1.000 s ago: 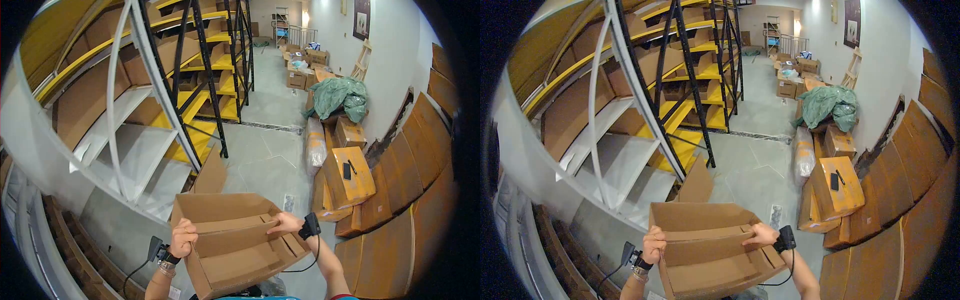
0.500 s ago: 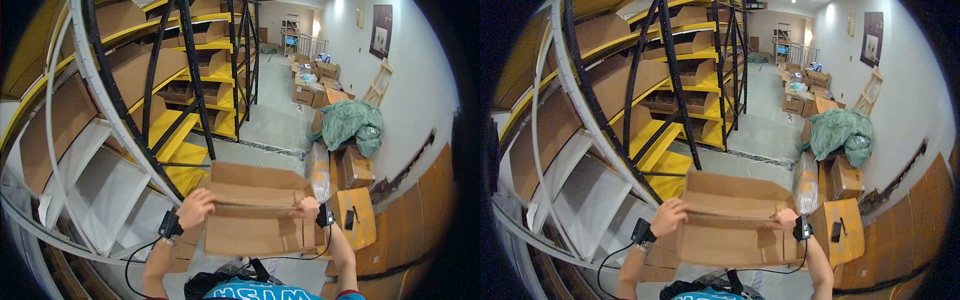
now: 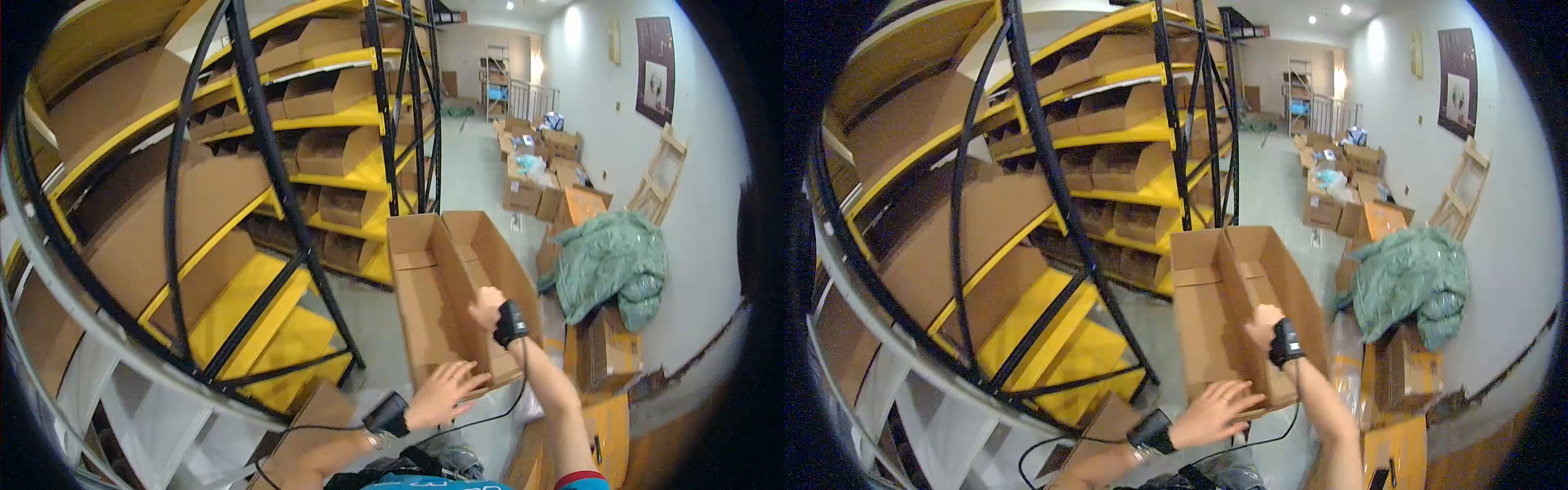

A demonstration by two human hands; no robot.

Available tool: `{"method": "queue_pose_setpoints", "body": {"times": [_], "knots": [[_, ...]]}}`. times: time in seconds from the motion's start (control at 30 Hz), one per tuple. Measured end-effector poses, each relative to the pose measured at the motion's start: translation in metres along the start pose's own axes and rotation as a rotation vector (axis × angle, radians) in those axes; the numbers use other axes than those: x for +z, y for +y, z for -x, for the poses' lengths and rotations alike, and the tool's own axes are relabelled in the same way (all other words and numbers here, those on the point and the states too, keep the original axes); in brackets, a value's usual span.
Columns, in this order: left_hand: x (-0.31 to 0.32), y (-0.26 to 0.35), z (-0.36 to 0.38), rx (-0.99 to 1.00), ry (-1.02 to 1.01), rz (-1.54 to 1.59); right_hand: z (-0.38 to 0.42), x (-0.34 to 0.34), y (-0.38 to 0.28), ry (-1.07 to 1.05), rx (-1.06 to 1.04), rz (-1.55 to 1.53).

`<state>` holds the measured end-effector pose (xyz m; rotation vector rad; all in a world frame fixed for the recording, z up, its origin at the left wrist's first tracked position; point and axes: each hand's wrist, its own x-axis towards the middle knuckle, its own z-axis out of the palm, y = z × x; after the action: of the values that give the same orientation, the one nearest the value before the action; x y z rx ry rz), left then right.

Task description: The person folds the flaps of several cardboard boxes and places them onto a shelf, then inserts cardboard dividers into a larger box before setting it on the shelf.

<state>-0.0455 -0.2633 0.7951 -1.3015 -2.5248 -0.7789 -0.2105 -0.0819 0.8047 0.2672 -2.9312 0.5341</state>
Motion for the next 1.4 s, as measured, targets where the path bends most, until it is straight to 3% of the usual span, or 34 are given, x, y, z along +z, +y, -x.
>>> {"method": "queue_pose_setpoints", "body": {"times": [0.03,0.1,0.27,0.47,0.57,0.7,0.73,0.83,0.93,1.03,1.1,1.23,1.3,1.4], "knots": [[0.01,-0.011,-0.025,0.02,-0.005,-0.112,-0.032,0.0,-0.009,0.009,-0.014,0.013],[0.006,-0.031,-0.077,-0.173,-0.197,-0.294,-0.101,-0.014,-0.029,-0.078,-0.041,0.018],[-0.007,-0.117,-0.158,-0.388,0.144,-0.655,-0.23,-0.051,-0.062,0.056,-0.251,-0.107],[-0.087,-0.153,-0.192,-0.859,0.198,-0.764,-0.333,-0.097,-0.12,0.009,-0.5,-0.234],[-0.09,-0.198,-0.204,-0.823,0.198,-0.795,-0.368,-0.097,-0.143,0.049,-0.559,-0.268],[-0.101,-0.257,-0.221,-0.671,0.365,-0.901,-0.387,-0.107,-0.173,0.236,-0.687,-0.318],[-0.116,-0.26,-0.228,-0.531,0.491,-1.021,-0.391,-0.114,-0.179,0.302,-0.726,-0.327],[-0.162,-0.266,-0.243,-0.413,0.708,-1.102,-0.414,-0.152,-0.203,0.373,-0.802,-0.353],[-0.217,-0.27,-0.264,-0.389,0.769,-1.122,-0.44,-0.204,-0.229,0.307,-0.903,-0.274],[-0.271,-0.295,-0.279,-0.338,0.9,-1.117,-0.448,-0.257,-0.215,0.341,-1.083,-0.251],[-0.306,-0.306,-0.285,-0.318,0.984,-1.119,-0.437,-0.281,-0.172,0.504,-1.131,-0.498],[-0.363,-0.308,-0.303,-0.299,1.057,-1.128,-0.464,-0.251,-0.097,0.601,-1.035,-1.172],[-0.381,-0.315,-0.304,-0.296,1.051,-1.1,-0.502,-0.213,-0.086,0.605,-1.064,-1.2],[-0.401,-0.336,-0.301,-0.219,1.08,-0.95,-0.552,-0.174,-0.095,0.359,-1.148,-1.037]]}}
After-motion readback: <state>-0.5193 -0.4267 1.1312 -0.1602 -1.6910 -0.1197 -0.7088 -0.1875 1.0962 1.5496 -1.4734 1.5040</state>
